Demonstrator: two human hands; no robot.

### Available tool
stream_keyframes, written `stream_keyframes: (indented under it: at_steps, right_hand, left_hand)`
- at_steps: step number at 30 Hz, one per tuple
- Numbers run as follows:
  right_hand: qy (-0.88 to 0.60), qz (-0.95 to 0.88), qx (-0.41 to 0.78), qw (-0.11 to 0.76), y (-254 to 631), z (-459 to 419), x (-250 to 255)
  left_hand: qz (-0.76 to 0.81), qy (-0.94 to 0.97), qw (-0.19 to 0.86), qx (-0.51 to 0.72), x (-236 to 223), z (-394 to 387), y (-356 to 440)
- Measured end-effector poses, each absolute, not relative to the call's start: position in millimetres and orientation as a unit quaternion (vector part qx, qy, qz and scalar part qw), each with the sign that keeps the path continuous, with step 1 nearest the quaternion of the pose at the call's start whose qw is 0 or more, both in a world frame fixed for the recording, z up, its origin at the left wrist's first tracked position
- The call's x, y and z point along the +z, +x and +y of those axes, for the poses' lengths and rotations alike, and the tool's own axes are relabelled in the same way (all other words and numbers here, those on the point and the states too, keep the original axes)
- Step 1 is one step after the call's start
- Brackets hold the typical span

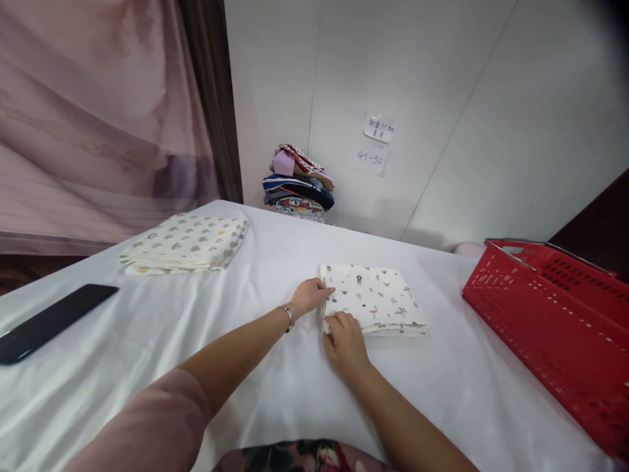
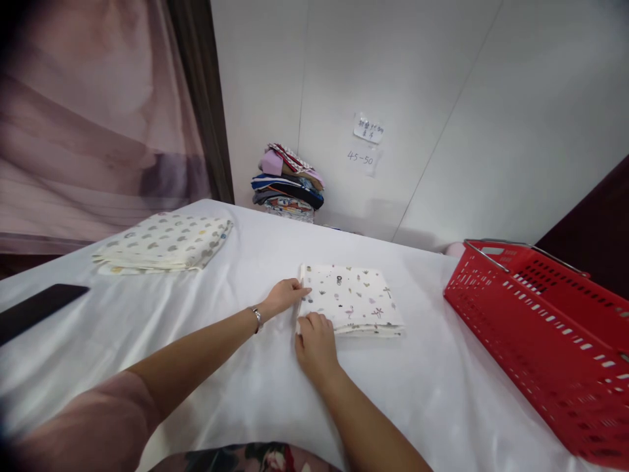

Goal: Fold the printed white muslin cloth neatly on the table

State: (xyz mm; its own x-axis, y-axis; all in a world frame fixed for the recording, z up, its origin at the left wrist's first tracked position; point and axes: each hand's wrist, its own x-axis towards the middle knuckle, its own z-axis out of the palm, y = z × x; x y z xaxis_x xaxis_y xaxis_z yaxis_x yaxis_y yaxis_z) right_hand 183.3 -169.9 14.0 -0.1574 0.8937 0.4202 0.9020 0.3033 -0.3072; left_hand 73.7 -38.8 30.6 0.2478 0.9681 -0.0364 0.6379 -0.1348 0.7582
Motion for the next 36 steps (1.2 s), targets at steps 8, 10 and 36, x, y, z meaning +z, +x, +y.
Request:
stream_keyframes:
  at_steps: [8, 10, 36]
  right_hand:
    - [-0.587, -0.765, -0.010, 0.264, 183.9, -171.1, 15.9]
    - [-0.585, -0.767, -0.009, 0.265, 184.1, -170.9, 16.4]
    - [-0.574, -0.774, -0.032, 0.266, 185.1, -169.3, 12.8]
  left_hand:
    - [0.587, 0.691, 0.346, 0.240, 25.8, -42.9, 76.5]
    - [0.592, 0.687, 0.350, 0.233, 24.7, -44.0, 75.4]
    - [0.595, 0.694, 0.349, 0.205, 27.7, -72.7, 70.2]
